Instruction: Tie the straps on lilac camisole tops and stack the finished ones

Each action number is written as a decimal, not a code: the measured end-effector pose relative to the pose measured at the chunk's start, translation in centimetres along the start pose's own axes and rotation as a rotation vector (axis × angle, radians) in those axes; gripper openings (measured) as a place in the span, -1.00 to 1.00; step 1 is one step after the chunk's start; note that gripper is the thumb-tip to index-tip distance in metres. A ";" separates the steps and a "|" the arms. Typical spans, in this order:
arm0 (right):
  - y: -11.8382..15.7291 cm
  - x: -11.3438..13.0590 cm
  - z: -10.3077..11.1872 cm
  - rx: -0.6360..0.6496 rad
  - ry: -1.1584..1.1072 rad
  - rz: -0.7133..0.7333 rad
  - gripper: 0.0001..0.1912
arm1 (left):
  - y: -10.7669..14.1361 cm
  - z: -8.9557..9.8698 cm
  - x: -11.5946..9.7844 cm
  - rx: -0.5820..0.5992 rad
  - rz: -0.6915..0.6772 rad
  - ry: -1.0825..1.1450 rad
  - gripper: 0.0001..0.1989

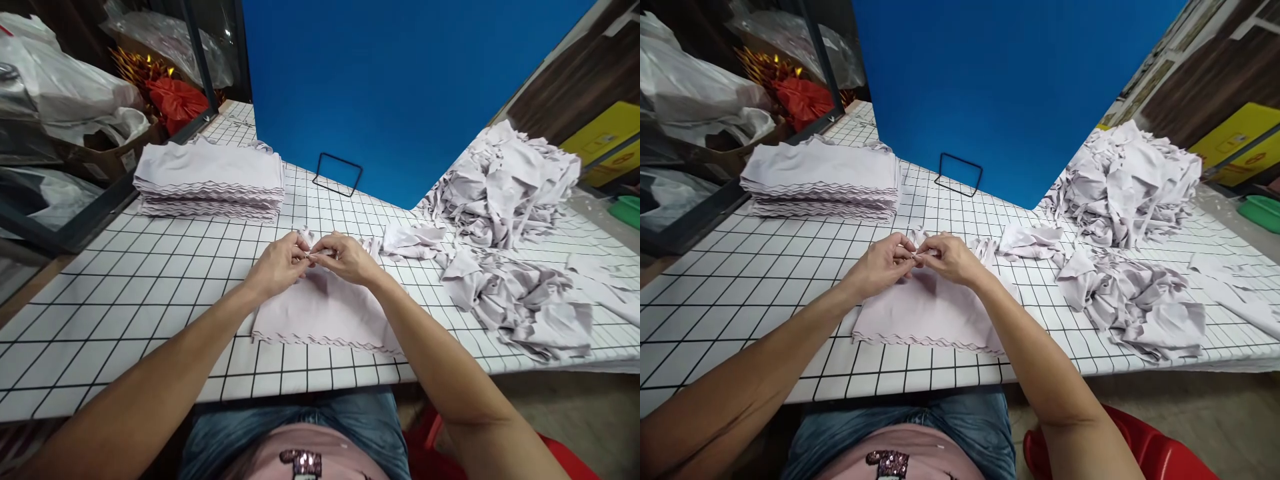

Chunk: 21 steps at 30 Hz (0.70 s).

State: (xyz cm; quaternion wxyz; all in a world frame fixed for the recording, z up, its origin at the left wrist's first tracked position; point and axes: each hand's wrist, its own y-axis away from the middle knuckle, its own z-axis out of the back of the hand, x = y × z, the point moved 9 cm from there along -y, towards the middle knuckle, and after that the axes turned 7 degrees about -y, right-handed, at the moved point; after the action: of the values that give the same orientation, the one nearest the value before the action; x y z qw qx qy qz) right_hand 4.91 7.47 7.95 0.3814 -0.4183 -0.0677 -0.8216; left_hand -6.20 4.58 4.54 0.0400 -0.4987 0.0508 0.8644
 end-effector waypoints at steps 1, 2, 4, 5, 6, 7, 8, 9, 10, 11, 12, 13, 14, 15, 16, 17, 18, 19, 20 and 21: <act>0.2 -0.3 0.1 -0.020 -0.004 -0.020 -0.85 | 0.0 0.1 -0.2 -0.014 -0.027 -0.071 -0.75; 0.4 -0.7 0.1 -0.035 -0.015 -0.041 -0.84 | -0.1 0.1 -0.4 -0.023 -0.059 -0.161 -0.77; 0.7 -1.5 0.2 -0.044 -0.070 -0.092 -0.82 | -0.1 -0.2 -0.8 -0.011 -0.127 -0.351 -0.80; 0.8 -2.0 0.2 -0.038 -0.113 -0.121 -0.81 | -0.1 -0.5 -0.9 0.013 -0.157 -0.423 -0.81; 1.0 -2.4 0.2 -0.029 -0.158 -0.152 -0.79 | -0.1 -0.9 -0.9 0.039 -0.181 -0.472 -0.82; 1.1 -2.8 0.2 -0.019 -0.198 -0.182 -0.77 | -0.2 -1.2 -0.9 0.061 -0.196 -0.497 -0.83; 1.2 -3.1 0.1 -0.006 -0.231 -0.207 -0.76 | -0.2 -1.5 -0.8 0.079 -0.203 -0.502 -0.84; 1.3 -3.3 0.0 0.015 -0.261 -0.224 -0.75 | -0.2 -1.7 -0.6 0.091 -0.199 -0.496 -0.85; 1.3 -3.4 -0.2 0.039 -0.293 -0.232 -0.75 | -0.3 -1.8 -0.4 0.094 -0.189 -0.481 -0.86; 1.4 -3.5 -0.3 0.060 -0.323 -0.232 -0.75 | -0.3 -1.9 -0.3 0.092 -0.178 -0.464 -0.88; 1.4 -3.5 -0.5 0.076 -0.348 -0.228 -0.76 | -0.3 -1.9 -0.2 0.090 -0.170 -0.445 -0.90; 1.4 -3.6 -0.6 0.088 -0.368 -0.221 -0.77 | -0.4 -2.0 -0.1 0.088 -0.163 -0.422 -0.92; 1.5 -3.7 -0.7 0.094 -0.382 -0.216 -0.77 | -0.3 -2.0 0.0 0.087 -0.156 -0.398 -0.92; 1.5 -3.8 -0.8 0.100 -0.388 -0.213 -0.77 | -0.3 -2.0 0.1 0.087 -0.145 -0.376 -0.91; 1.5 -3.9 -1.0 0.108 -0.388 -0.209 -0.77 | -0.3 -2.0 0.2 0.090 -0.132 -0.360 -0.91; 1.6 -3.9 -1.1 0.120 -0.386 -0.205 -0.77 | -0.3 -2.1 0.3 0.093 -0.117 -0.349 -0.90; 1.6 -3.9 -1.3 0.132 -0.384 -0.201 -0.77 | -0.2 -2.1 0.4 0.095 -0.103 -0.343 -0.88; 1.6 -3.9 -1.4 0.141 -0.381 -0.197 -0.77 | -0.2 -2.1 0.4 0.097 -0.092 -0.340 -0.87; 1.6 -3.9 -1.5 0.148 -0.377 -0.194 -0.78 | -0.2 -2.2 0.5 0.097 -0.085 -0.339 -0.86; 1.6 -3.8 -1.5 0.155 -0.372 -0.190 -0.78 | -0.2 -2.2 0.5 0.096 -0.080 -0.337 -0.85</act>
State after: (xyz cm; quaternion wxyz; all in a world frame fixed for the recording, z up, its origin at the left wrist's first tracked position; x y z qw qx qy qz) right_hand 6.41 7.85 3.82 0.3142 -0.5241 -0.2387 -0.7547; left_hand -4.54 4.51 3.00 0.1061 -0.3457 0.0645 0.9301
